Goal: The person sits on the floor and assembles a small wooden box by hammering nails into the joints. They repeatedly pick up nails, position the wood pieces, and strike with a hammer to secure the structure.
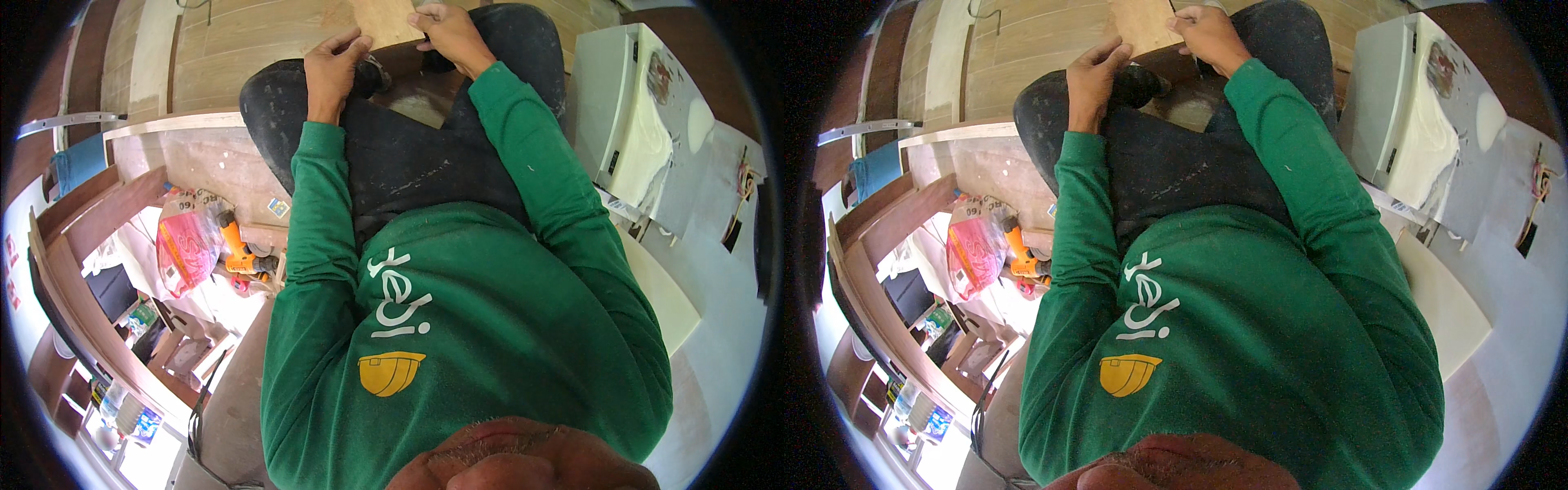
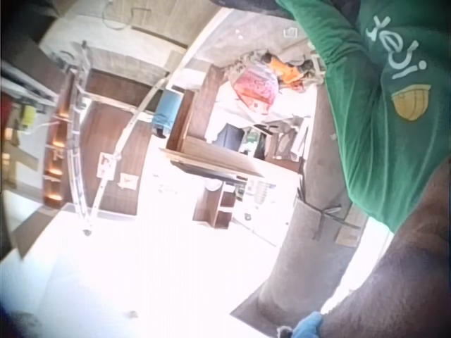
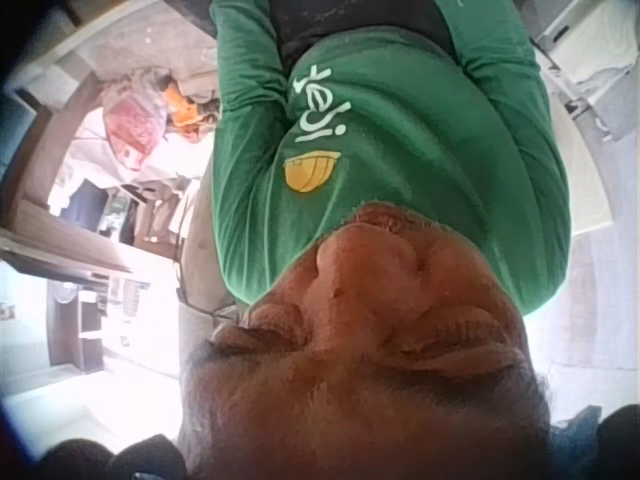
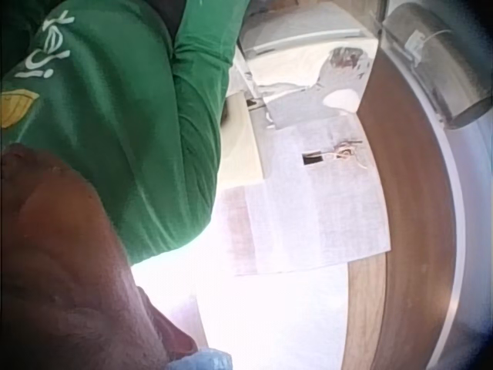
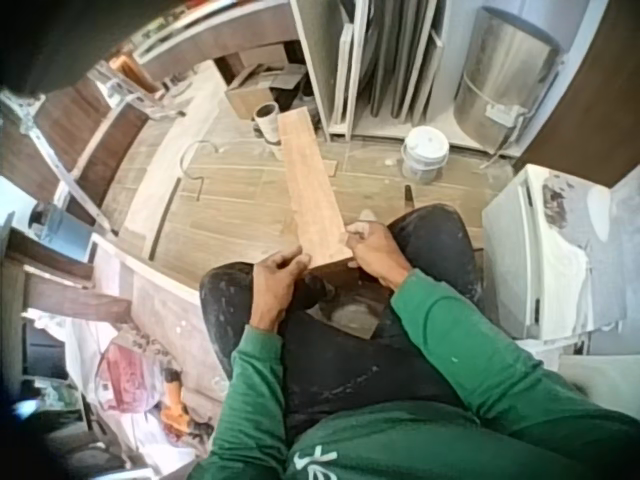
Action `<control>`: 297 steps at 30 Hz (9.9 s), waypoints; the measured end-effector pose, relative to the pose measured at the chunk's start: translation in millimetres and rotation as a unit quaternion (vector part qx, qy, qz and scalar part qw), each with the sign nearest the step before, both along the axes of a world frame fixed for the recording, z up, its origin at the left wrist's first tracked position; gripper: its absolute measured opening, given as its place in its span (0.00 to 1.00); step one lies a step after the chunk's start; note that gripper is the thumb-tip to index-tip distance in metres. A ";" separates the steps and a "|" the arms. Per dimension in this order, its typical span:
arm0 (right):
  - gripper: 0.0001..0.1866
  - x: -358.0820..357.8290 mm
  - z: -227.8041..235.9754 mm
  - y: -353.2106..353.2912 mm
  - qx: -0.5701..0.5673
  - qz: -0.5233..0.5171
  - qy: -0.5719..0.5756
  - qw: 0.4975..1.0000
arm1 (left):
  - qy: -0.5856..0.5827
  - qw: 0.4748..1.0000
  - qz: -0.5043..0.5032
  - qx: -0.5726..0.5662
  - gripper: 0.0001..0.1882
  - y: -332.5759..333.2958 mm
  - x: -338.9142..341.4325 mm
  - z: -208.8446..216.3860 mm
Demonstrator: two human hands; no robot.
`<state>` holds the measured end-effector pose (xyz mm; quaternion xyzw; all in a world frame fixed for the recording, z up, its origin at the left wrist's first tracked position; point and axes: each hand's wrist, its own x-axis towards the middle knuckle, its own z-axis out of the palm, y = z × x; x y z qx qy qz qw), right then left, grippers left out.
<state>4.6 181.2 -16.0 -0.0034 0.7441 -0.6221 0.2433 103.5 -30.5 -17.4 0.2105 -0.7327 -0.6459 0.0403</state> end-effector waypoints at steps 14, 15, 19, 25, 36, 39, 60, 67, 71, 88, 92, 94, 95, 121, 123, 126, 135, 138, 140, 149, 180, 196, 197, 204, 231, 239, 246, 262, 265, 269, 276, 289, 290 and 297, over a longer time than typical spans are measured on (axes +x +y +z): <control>0.29 -12.9 29.3 54.1 -0.005 -0.036 0.170 0.985 | 0.018 0.987 -0.070 -0.147 0.36 -24.6 -3.3 -5.1; 0.28 -16.7 40.2 73.2 -0.047 -0.070 0.213 0.973 | 0.021 0.986 -0.069 -0.152 0.38 -21.1 -1.8 0.4; 0.23 -23.7 77.2 150.7 -0.009 -0.220 0.283 0.934 | -0.004 0.989 -0.073 -0.129 0.40 -29.6 -0.5 15.3; 0.24 -15.1 -4.7 228.0 0.184 -0.261 0.167 0.933 | -0.003 0.997 -0.003 -0.079 0.30 -50.7 31.1 71.8; 0.28 -11.1 -169.9 242.5 0.330 -0.120 -0.104 0.931 | 0.029 0.965 0.178 -0.190 0.24 -96.6 59.7 58.0; 0.23 -12.3 -137.1 225.3 0.354 -0.112 -0.101 0.923 | 0.000 0.960 0.163 -0.230 0.26 -76.8 44.9 72.2; 0.34 -40.7 36.4 155.2 0.302 -0.041 0.123 0.944 | 0.127 0.982 0.139 0.011 0.13 -75.9 171.3 70.3; 0.35 -68.2 65.9 109.7 0.194 0.001 0.262 0.945 | -0.152 0.879 0.350 -0.287 0.15 -179.9 410.1 64.6; 0.34 -46.0 80.9 46.9 0.249 0.068 0.325 0.910 | -0.263 0.852 0.345 -0.295 0.16 -165.2 463.0 70.6; 0.38 -58.0 105.6 61.4 0.237 0.051 0.309 0.920 | -0.327 0.805 0.267 -0.417 0.07 -47.1 499.2 33.6; 0.37 -68.6 81.7 98.9 0.194 0.033 0.284 0.938 | -0.265 0.823 0.188 -0.465 0.05 -53.5 493.3 24.0; 0.37 -69.9 75.7 120.8 0.230 0.027 0.287 0.930 | -0.279 0.812 0.154 -0.490 0.05 -54.0 496.9 11.1; 0.37 -62.8 73.8 123.5 0.202 0.021 0.313 0.928 | -0.269 0.813 0.124 -0.501 0.04 -58.5 495.0 3.0; 0.30 362.4 49.5 353.4 0.475 0.126 -0.182 0.851 | -0.319 0.688 -0.287 -0.585 0.21 -124.8 450.0 2.6; 0.35 386.2 12.3 343.2 0.446 0.065 -0.177 0.875 | -0.331 0.698 -0.266 -0.576 0.20 -106.3 457.2 8.8; 0.33 395.4 3.3 314.7 0.475 0.028 -0.135 0.869 | -0.361 0.709 -0.238 -0.557 0.19 -92.4 463.7 8.9; 0.30 381.3 4.6 324.3 0.488 0.050 -0.151 0.858 | -0.361 0.772 -0.111 -0.511 0.14 -49.8 487.3 28.3; 0.27 383.2 2.2 322.7 0.462 0.009 -0.158 0.873 | -0.333 0.827 -0.032 -0.451 0.10 -59.5 499.9 28.7; 0.23 398.9 -20.0 328.9 0.464 0.012 -0.095 0.880 | -0.281 0.840 0.019 -0.465 0.09 -69.4 488.1 37.0; 0.13 472.7 -109.0 392.9 0.259 -0.149 -0.077 0.951 | -0.002 0.945 0.226 -0.236 0.17 -82.9 249.3 126.9; 0.23 127.6 133.3 117.1 0.168 0.066 0.131 0.975 | 0.145 0.959 -0.105 -0.218 0.08 -1.2 1.4 5.6; 0.24 127.2 123.1 118.6 0.180 0.064 0.108 0.976 | 0.145 0.966 -0.093 -0.191 0.08 -0.6 2.2 -2.6; 0.24 125.6 122.8 116.4 0.176 0.066 0.116 0.975 | 0.148 0.964 -0.092 -0.200 0.08 -0.8 2.3 -2.9; 0.19 117.9 130.7 100.3 0.186 0.115 0.154 0.963 | 0.201 0.922 -0.107 -0.314 0.06 6.5 4.8 1.6; 0.21 108.6 89.5 35.0 0.313 0.200 0.336 0.866 | 0.255 0.881 -0.123 -0.378 0.10 2.8 6.6 -5.7; 0.22 119.0 110.9 57.6 0.256 0.137 0.275 0.916 | 0.205 0.926 -0.141 -0.283 0.11 -8.5 2.2 -1.8; 0.20 118.4 103.2 91.2 0.239 0.039 0.112 0.964 | 0.069 0.989 -0.051 -0.121 0.30 -21.0 -31.9 13.6; 0.22 120.6 120.1 89.5 0.253 0.101 0.152 0.950 | -0.022 0.996 -0.026 -0.082 0.26 -12.3 -43.4 18.9; 0.24 117.2 116.9 73.5 0.245 0.113 0.241 0.932 | -0.026 0.996 -0.025 -0.079 0.29 -21.2 -42.7 -1.9; 0.30 108.2 108.4 67.9 0.248 0.167 0.376 0.877 | -0.009 0.995 -0.026 -0.101 0.39 -23.5 -46.2 -15.6; 0.35 121.4 121.2 50.0 0.241 0.156 0.388 0.876 | 0.000 0.994 -0.013 -0.108 0.29 -18.6 -41.8 -6.3; 0.35 128.3 118.2 37.6 0.295 0.164 0.376 0.863 | -0.011 0.996 -0.024 -0.088 0.31 -21.6 -43.3 -15.5; 0.36 128.6 100.0 32.8 0.324 0.183 0.353 0.859 | -0.001 0.997 -0.021 -0.076 0.32 -21.3 -43.9 -17.1; 0.35 128.1 127.1 26.5 0.271 0.139 0.360 0.882 | -0.008 0.999 -0.015 -0.038 0.34 -26.5 -44.9 -27.3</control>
